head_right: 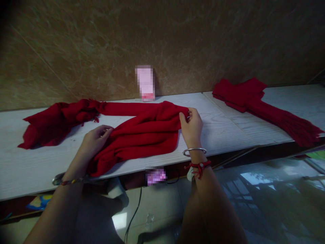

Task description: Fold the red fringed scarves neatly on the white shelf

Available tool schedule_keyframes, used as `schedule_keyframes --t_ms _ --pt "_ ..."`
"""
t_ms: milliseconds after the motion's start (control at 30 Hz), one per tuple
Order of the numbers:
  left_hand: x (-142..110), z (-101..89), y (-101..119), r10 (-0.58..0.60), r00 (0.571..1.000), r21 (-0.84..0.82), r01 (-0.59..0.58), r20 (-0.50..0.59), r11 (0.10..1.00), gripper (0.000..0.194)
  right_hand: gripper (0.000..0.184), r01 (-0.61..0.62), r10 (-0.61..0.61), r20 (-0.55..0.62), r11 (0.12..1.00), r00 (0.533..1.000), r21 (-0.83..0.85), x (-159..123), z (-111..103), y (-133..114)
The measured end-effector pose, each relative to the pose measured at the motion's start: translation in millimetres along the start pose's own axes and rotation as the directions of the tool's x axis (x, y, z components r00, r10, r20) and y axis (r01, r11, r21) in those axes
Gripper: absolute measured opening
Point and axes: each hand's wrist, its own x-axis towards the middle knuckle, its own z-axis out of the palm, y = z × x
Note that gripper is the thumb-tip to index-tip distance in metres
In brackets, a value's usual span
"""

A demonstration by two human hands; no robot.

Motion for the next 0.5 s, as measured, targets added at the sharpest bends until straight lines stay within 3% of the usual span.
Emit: schedule_keyframes --t_ms 133,267,500 --pt "-0.8 -2.4 0.9 0.085 0.996 0.006 -0.085 -0.001 0.996 0.030 0.018 0.002 -0.002 -0.005 0.999 1.000 0.038 -0.2 -0.7 2.4" --pt "-1.3 0.3 0.0 0.114 0.993 0.013 -0.114 -0.012 0.993 0.031 0.021 0.028 -0.030 0.082 0.999 0.996 0.024 -2.2 -0.8 5.5" --pt "0.9 6.1 -1.0 0.124 0.992 0.016 -0.123 -0.025 0.992 0.032 0.010 0.110 -0.104 0.112 0.993 0.988 -0.050 -4.5 -0.6 1.4"
